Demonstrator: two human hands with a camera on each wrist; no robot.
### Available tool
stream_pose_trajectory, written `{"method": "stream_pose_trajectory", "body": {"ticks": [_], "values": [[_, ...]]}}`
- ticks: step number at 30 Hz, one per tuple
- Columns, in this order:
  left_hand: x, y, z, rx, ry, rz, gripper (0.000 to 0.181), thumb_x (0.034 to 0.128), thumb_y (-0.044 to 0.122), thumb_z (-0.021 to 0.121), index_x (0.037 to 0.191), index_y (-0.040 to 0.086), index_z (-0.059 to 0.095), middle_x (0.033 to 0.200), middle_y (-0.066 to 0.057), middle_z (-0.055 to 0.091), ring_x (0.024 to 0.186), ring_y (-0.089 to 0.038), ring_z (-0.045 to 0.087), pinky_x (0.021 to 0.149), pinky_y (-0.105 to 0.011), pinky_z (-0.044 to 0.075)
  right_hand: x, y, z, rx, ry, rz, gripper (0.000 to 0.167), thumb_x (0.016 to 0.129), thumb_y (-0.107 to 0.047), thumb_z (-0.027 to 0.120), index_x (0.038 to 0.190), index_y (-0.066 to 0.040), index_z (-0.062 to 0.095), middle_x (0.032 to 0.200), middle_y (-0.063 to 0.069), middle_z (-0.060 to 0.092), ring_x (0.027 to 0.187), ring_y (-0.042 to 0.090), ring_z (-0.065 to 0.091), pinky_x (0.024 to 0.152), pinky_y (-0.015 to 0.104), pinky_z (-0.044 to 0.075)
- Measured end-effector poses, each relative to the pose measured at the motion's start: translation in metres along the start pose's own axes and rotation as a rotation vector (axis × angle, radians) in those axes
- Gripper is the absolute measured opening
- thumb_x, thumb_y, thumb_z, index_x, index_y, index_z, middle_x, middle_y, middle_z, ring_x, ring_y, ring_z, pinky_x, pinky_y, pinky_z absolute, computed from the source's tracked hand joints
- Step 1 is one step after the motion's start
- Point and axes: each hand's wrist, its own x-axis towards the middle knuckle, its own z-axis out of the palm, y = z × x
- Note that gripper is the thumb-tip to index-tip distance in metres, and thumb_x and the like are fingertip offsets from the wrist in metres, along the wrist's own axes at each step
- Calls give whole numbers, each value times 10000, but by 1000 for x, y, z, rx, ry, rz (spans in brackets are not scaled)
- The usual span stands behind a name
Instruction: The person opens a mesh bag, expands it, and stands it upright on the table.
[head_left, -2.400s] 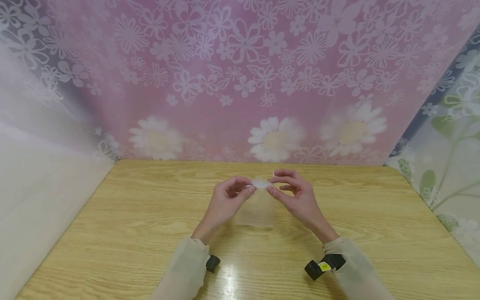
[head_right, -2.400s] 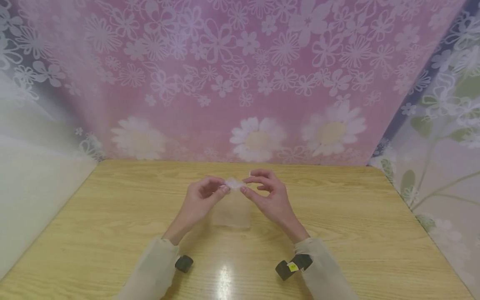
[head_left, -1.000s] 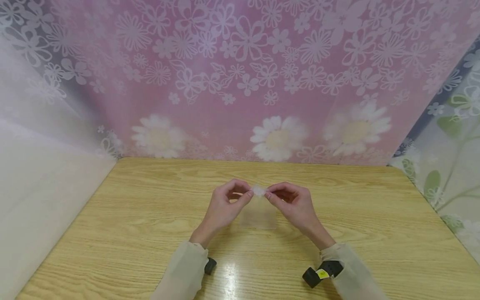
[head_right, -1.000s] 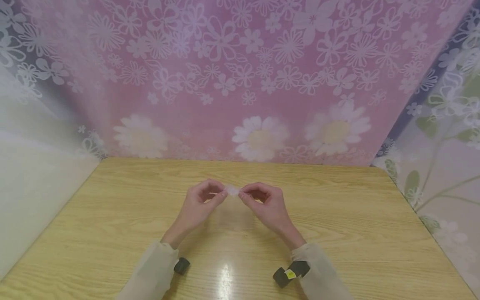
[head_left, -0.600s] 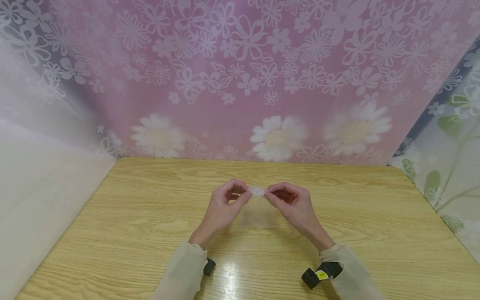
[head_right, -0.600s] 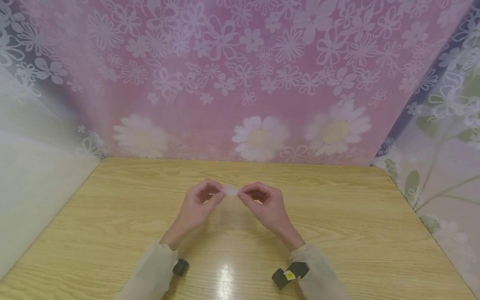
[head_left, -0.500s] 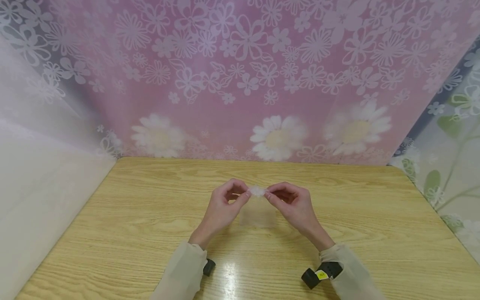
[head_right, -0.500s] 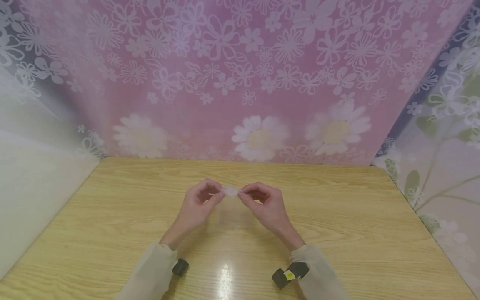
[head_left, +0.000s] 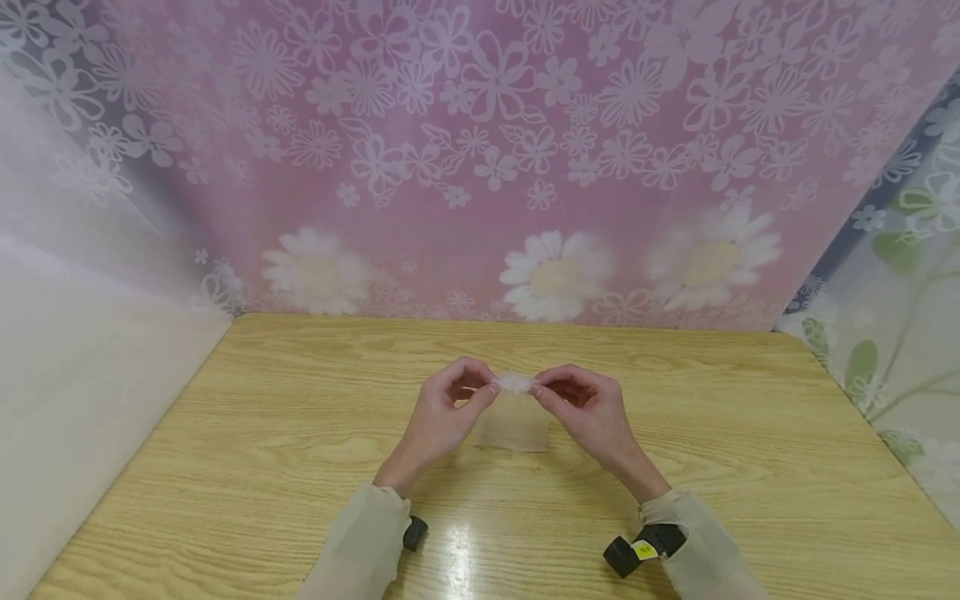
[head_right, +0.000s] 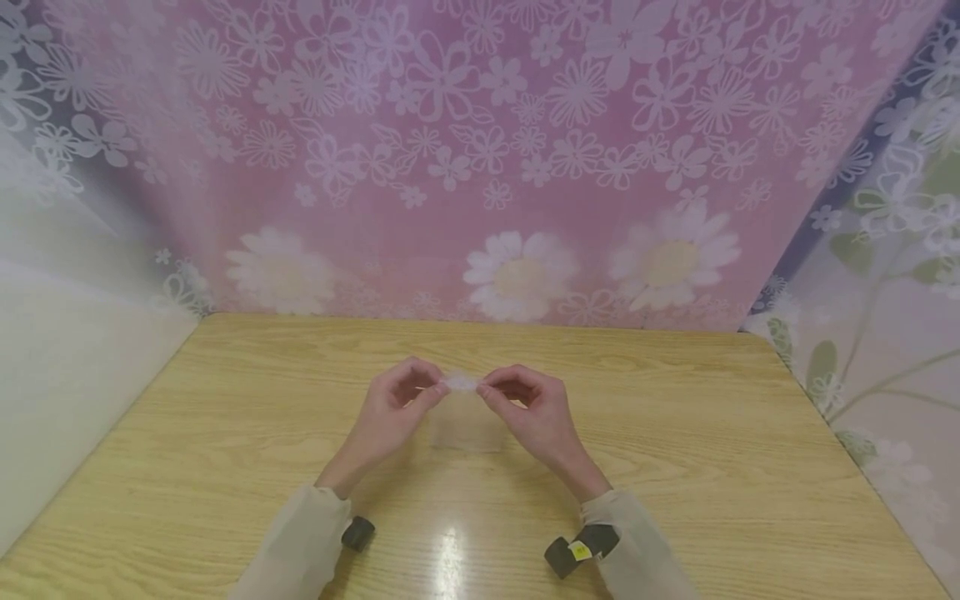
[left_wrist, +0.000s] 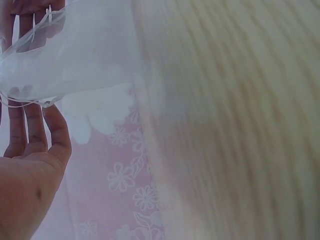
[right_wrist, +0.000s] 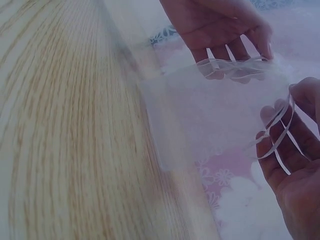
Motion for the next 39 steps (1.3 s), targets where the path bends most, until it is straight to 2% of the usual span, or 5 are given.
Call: {"method": "stream_pose_trajectory", "body": {"ticks": [7,14,22,32,39], "values": [[-1,0,-4,0,-10,-1,36,1005,147,665,1023,119,678,1026,-60,690,940,-144,672,876,-333,569,0,0,1,11,-4,-6,100,927,36,706,1024,33,730,973,-91,724,864,82,722,765,219,609],[-1,0,-7,17,-21,-21,38,1001,161,672,1022,130,681,1023,-45,694,946,-149,676,892,-386,571,0,-1,1,-1,-13,9,95,935,8,709,1027,5,733,993,-57,724,877,85,719,778,225,609],[-3,1,-8,37,-26,-48,29,998,145,671,1021,148,690,1030,-32,701,941,-143,675,872,-299,563,-3,-3,1,-22,-20,13,91,935,9,709,1023,-1,730,990,7,723,885,69,713,789,226,611],[-2,2,-9,59,-44,-66,30,1009,174,662,1024,178,687,1044,-10,704,950,-160,676,882,-347,561,-3,-3,0,-28,-17,20,90,942,0,704,1029,17,724,998,-11,716,894,64,710,784,227,608],[-2,1,-11,71,-34,-62,32,1004,169,666,1016,146,686,1020,-22,706,920,-158,677,854,-312,565,-3,0,-1,-18,-13,-7,89,938,26,698,1019,2,727,983,31,716,882,69,715,773,224,609]]}}
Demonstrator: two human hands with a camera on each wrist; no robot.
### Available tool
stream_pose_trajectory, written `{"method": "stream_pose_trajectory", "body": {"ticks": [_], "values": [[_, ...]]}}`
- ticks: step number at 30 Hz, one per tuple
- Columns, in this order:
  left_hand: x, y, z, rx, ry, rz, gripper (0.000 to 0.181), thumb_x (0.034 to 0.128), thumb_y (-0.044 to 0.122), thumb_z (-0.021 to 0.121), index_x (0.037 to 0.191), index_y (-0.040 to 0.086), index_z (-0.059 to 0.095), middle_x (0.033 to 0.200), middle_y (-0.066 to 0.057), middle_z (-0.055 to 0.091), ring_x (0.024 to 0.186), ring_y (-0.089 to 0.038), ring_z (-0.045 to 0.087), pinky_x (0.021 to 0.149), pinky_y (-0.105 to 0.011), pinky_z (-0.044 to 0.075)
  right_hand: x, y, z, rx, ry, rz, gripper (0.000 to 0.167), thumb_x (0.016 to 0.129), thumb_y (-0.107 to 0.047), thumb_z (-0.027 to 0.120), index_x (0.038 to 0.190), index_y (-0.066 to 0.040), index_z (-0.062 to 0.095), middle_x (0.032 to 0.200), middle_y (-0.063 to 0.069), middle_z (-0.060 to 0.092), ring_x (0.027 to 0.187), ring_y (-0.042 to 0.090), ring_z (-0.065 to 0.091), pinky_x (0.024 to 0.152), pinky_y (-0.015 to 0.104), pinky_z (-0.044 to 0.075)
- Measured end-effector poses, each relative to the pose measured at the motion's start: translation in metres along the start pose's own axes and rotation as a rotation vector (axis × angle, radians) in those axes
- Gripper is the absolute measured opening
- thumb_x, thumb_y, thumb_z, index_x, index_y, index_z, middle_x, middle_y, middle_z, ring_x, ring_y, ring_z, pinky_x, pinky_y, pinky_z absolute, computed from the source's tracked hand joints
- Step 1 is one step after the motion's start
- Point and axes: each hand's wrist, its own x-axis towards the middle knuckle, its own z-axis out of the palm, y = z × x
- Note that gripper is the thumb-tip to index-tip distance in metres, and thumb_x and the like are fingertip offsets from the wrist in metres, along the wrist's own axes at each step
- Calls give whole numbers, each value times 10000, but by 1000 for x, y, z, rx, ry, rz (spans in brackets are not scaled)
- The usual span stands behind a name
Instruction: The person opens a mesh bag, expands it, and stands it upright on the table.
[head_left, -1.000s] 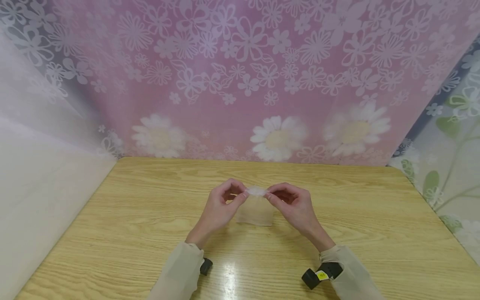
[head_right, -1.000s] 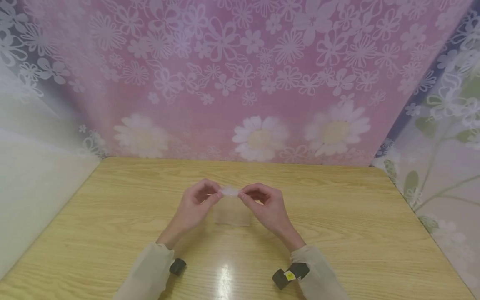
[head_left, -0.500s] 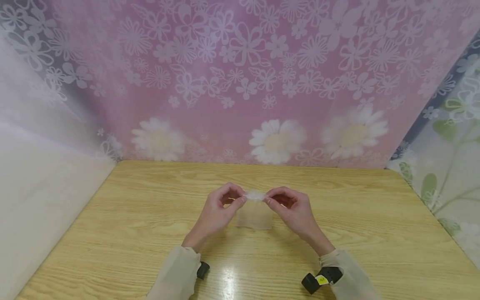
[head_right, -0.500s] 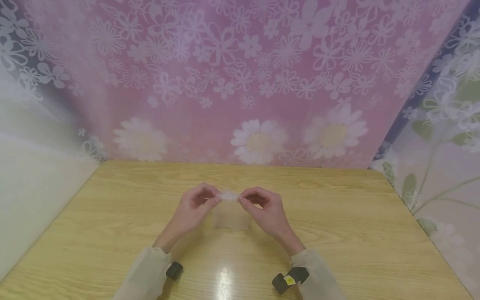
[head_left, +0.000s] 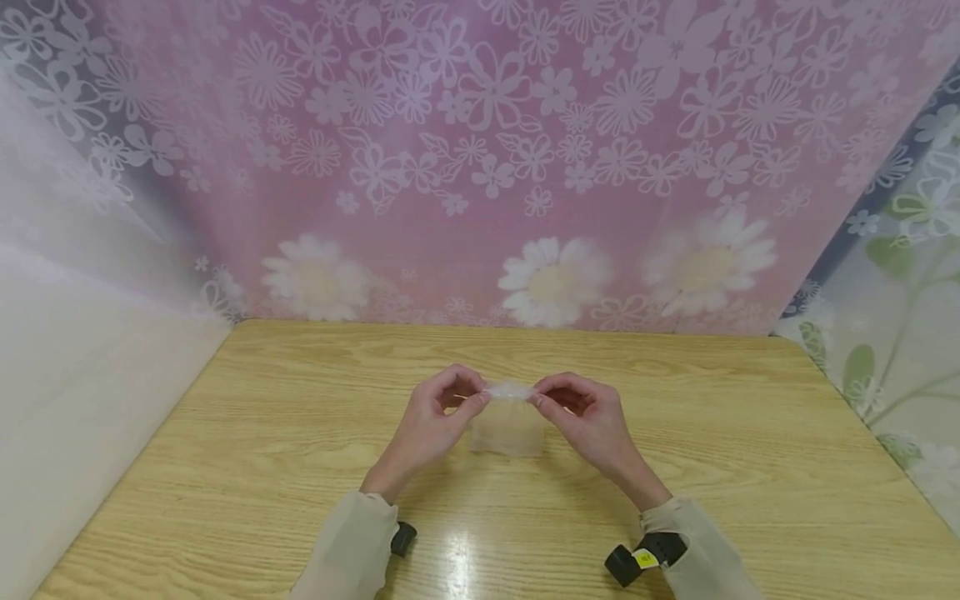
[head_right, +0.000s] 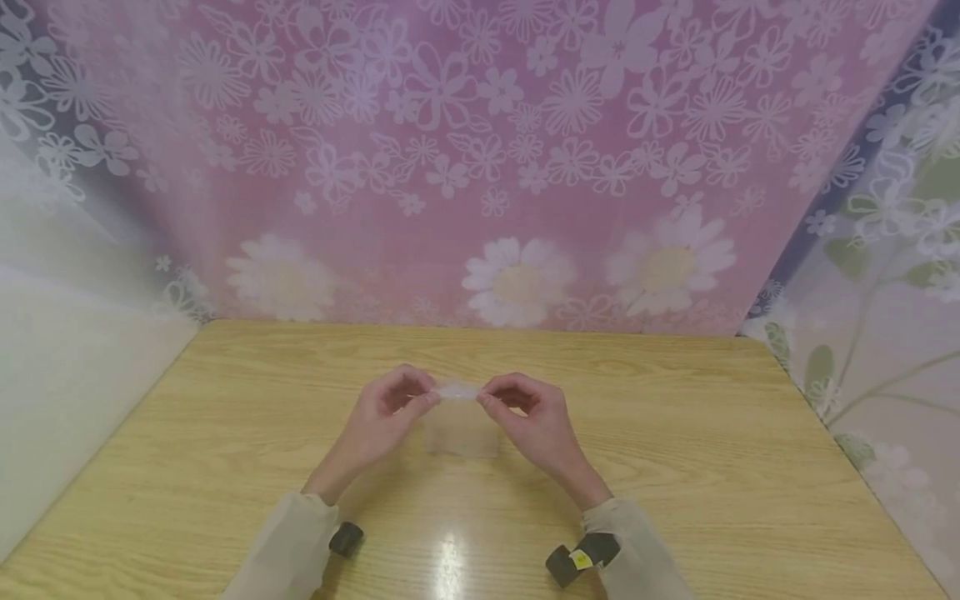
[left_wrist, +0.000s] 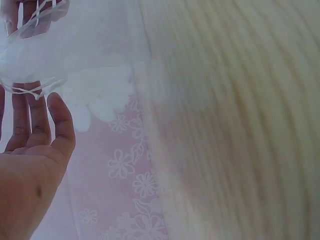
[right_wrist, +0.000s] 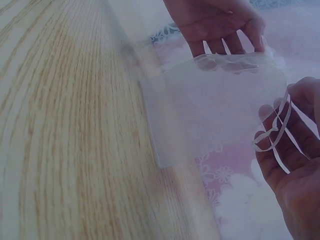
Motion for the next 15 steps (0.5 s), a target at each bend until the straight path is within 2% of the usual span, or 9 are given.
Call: {"method": "stream_pose_trajectory", "body": {"ticks": [7,15], "values": [[-1,-1,-1,-1,0,1,40,1001,181,673,1018,148,687,1003,-26,706,913,-155,682,864,-309,564,-1,1,-1,1,0,-4,85,939,18,701,1017,-4,727,979,17,718,878,127,725,768,224,608],[-2,1,-4,-5,9,-14,30,999,156,670,1023,163,685,1011,-33,703,920,-154,680,861,-329,564,-1,1,-3,10,10,-14,83,943,24,692,1016,8,729,979,-45,720,879,98,723,769,216,602]]}}
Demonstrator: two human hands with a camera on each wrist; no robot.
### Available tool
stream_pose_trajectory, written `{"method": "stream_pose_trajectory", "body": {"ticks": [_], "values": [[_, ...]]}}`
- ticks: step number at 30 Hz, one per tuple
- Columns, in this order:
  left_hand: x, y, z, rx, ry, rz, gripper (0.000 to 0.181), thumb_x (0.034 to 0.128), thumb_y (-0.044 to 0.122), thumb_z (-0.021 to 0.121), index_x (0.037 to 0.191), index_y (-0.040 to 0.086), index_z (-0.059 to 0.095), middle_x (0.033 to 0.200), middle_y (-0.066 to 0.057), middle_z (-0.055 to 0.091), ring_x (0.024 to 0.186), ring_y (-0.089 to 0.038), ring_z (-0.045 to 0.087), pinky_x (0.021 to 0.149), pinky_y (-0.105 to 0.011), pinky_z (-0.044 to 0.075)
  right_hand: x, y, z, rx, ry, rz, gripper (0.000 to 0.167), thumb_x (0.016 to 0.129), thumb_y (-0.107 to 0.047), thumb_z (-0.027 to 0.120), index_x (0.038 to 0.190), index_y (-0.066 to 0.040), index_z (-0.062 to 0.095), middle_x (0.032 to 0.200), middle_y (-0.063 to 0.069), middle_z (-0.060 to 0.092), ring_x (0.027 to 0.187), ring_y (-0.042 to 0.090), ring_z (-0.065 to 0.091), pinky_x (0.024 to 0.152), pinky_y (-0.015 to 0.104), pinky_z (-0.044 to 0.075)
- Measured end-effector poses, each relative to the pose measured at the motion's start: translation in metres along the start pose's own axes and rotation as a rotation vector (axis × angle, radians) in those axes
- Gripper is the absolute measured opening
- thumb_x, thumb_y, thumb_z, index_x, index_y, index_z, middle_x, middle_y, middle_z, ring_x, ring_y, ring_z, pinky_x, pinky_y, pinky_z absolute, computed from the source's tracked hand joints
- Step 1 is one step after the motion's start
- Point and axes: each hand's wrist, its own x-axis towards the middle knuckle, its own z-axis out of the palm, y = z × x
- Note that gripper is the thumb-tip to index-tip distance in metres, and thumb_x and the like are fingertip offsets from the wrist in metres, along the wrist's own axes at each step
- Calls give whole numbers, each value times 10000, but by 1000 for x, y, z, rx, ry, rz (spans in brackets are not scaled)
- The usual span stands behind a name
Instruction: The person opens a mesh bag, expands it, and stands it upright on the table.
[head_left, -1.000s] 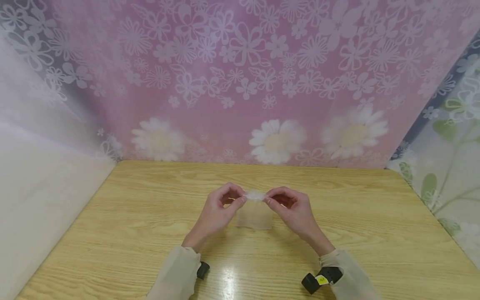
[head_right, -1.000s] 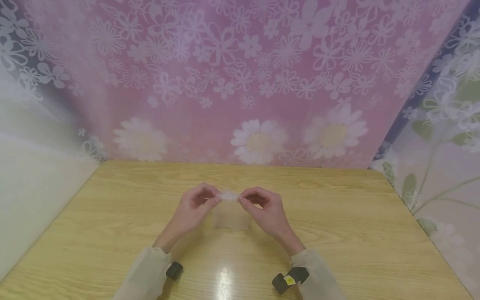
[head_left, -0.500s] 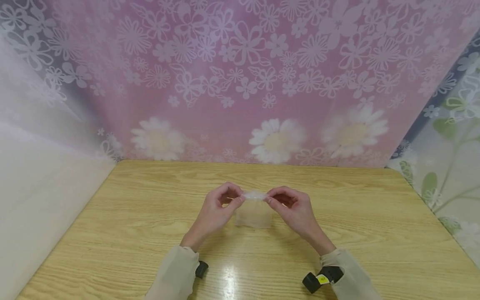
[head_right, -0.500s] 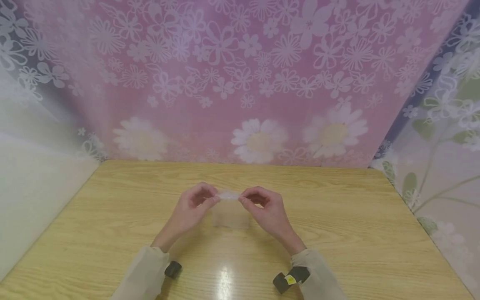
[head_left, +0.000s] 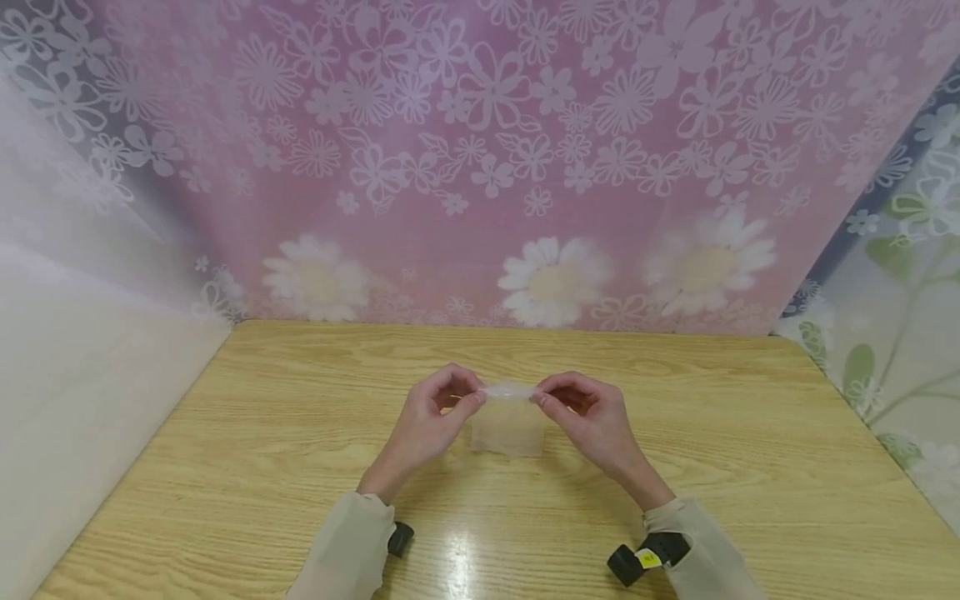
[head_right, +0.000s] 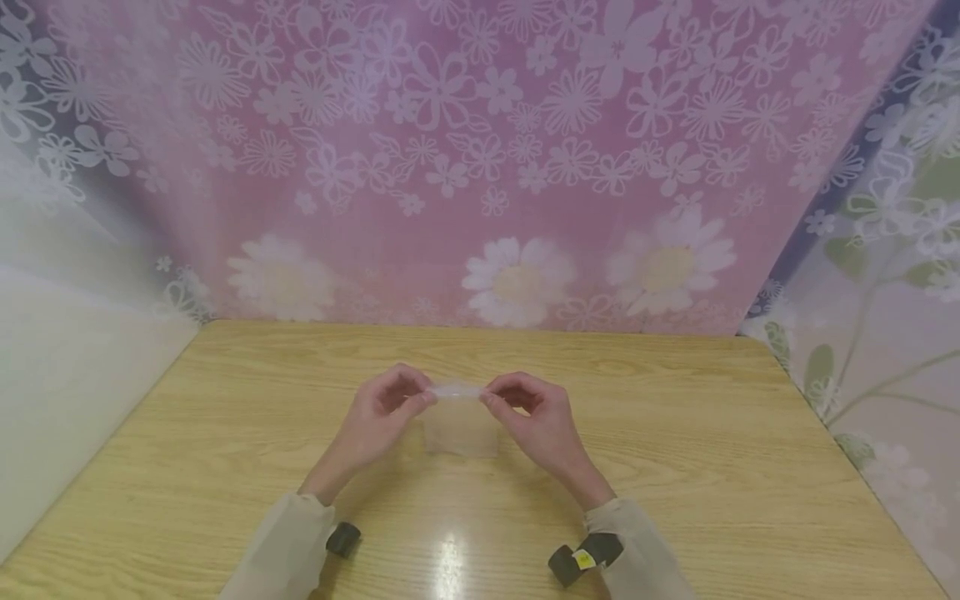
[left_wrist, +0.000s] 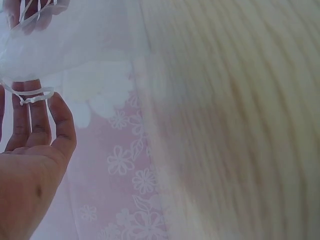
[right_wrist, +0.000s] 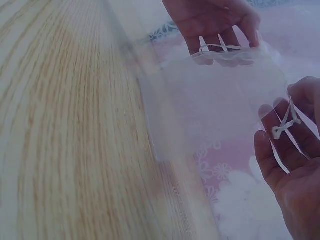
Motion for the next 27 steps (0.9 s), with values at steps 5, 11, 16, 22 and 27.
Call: {"method": "stream_pose_trajectory", "body": {"ticks": [5,11,16,22,27], "values": [[0,-1,-1,-11,1,14,37,993,132,671,1021,152,683,1022,-44,705,929,-140,685,894,-393,573,0,1,-1,-5,-5,-10,85,948,30,683,1016,-2,723,980,-20,721,879,74,717,773,216,600],[0,-2,-3,-5,-4,29,33,998,137,668,1026,148,682,1017,-39,703,934,-170,689,895,-417,574,2,1,-1,-20,-1,3,67,944,27,689,1005,1,700,978,-14,706,861,64,704,756,204,594],[0,-2,-3,-6,-4,37,35,1001,149,667,1025,126,676,1004,-56,703,955,-323,694,869,-357,573,2,1,0,-18,1,12,58,950,26,682,1003,5,680,991,-14,701,864,84,702,761,203,593],[0,-4,-3,-12,7,29,69,1004,158,664,1026,93,668,992,-66,701,948,-317,693,839,-284,563,2,1,0,-14,12,24,52,953,13,685,1003,0,677,981,-27,702,865,156,716,756,201,590],[-1,-4,-3,-30,18,36,46,1007,112,647,1040,83,661,992,-127,705,920,-224,692,822,-265,564,2,0,0,-8,13,59,85,958,-27,698,1038,-1,691,982,-28,715,885,163,724,772,215,598]]}}
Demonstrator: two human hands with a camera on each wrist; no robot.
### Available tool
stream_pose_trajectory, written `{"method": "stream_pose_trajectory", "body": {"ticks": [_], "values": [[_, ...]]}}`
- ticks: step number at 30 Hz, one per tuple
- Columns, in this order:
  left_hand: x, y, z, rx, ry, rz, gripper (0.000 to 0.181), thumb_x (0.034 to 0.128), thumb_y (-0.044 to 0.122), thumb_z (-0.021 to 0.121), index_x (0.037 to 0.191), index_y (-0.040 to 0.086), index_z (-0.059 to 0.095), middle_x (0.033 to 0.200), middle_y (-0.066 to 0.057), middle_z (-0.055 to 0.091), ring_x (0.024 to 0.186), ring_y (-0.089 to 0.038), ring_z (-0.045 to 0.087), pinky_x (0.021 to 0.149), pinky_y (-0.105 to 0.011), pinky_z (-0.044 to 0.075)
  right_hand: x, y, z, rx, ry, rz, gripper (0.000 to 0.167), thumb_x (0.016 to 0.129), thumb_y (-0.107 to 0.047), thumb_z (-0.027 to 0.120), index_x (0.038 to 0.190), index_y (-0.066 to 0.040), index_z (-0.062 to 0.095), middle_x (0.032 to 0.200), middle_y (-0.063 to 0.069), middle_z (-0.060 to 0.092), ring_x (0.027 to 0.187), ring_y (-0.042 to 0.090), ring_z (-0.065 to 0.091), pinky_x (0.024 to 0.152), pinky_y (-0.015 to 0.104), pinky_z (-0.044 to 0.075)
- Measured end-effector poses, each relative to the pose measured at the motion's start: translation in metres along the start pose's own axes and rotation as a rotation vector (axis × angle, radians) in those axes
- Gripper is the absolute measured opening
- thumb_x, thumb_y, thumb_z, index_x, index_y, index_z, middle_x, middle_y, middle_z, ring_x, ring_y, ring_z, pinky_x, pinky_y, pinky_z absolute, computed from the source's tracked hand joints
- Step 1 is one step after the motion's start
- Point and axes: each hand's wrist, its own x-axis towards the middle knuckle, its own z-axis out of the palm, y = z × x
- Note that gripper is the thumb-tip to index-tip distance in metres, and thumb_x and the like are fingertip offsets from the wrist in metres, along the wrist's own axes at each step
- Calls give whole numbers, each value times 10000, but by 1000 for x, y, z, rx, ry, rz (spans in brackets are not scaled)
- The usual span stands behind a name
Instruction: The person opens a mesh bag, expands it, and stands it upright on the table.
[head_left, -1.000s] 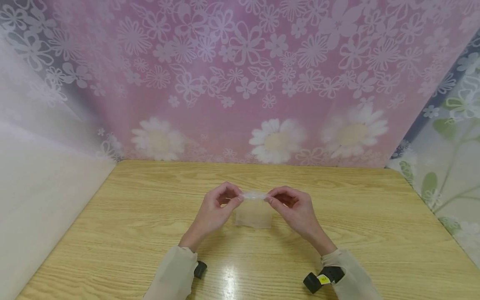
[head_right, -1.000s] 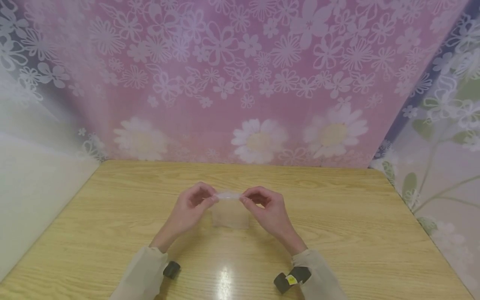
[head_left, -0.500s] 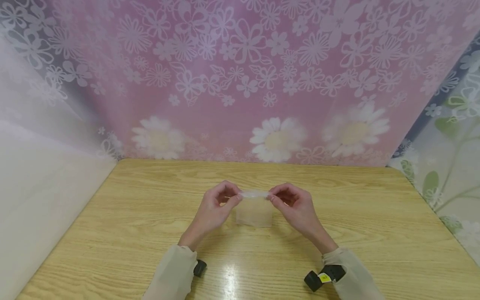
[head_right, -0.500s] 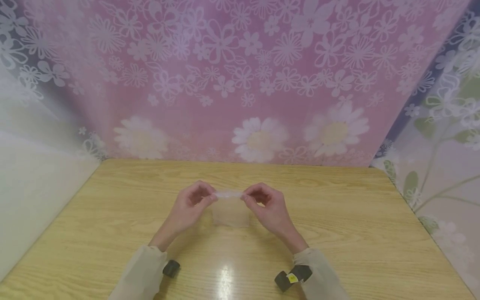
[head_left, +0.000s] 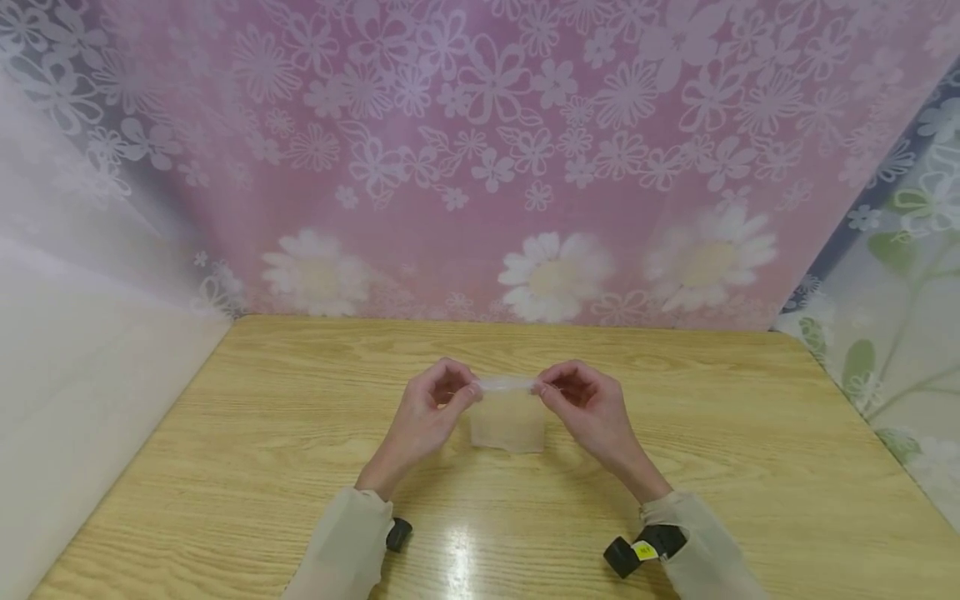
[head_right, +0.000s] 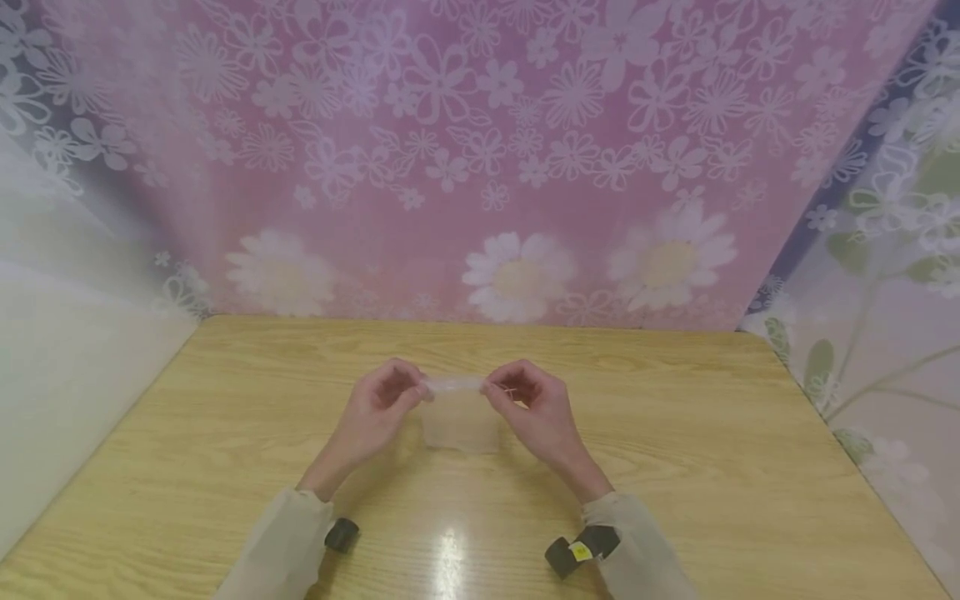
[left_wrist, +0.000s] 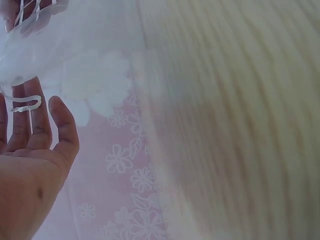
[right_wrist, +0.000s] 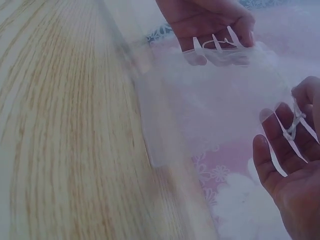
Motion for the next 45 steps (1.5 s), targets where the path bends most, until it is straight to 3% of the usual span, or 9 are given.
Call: {"method": "stream_pose_trajectory", "body": {"ticks": [4,8,16,24,29,38,45], "values": [[0,0,0,-19,2,11,61,1014,116,642,1053,70,650,1002,-153,703,918,-167,691,823,-261,569,-1,0,0,-8,-4,24,125,955,-48,710,1075,-14,710,990,6,738,897,108,731,785,227,607],[0,-1,2,-51,-15,14,93,1012,111,644,1073,41,643,1021,-185,703,943,-198,703,851,-273,581,-1,2,-1,-10,6,20,118,953,-52,715,1064,-19,733,974,6,753,882,136,738,773,223,605],[0,2,4,-43,-49,-49,140,1015,155,650,1122,65,663,1070,-157,724,1000,-286,708,876,-277,582,-3,5,0,19,31,-7,91,955,-6,693,1037,25,720,933,-29,754,860,120,728,766,218,603],[2,2,5,-30,-36,-5,75,1018,94,624,1074,55,655,1028,-162,713,965,-281,709,855,-267,577,-2,3,2,3,38,-1,73,956,-14,695,1023,10,712,923,39,742,851,204,721,742,216,596],[3,-2,4,-38,-26,14,71,1023,83,615,1074,38,638,1013,-180,706,953,-289,707,851,-262,581,-2,0,2,3,34,2,73,957,-13,692,1025,12,703,930,29,730,859,191,731,760,221,603],[2,-3,2,-62,-17,56,79,1034,82,595,1052,7,612,994,-210,700,903,-137,710,862,-275,583,0,-1,2,17,46,0,65,953,24,679,1006,61,683,945,-75,701,837,74,722,743,201,597],[2,-3,-1,-83,-34,29,89,1050,105,577,1054,19,602,994,-212,709,914,-157,715,885,-305,589,-1,-1,1,44,42,10,69,966,13,665,1019,56,677,906,-28,731,827,121,739,745,241,611]]}}
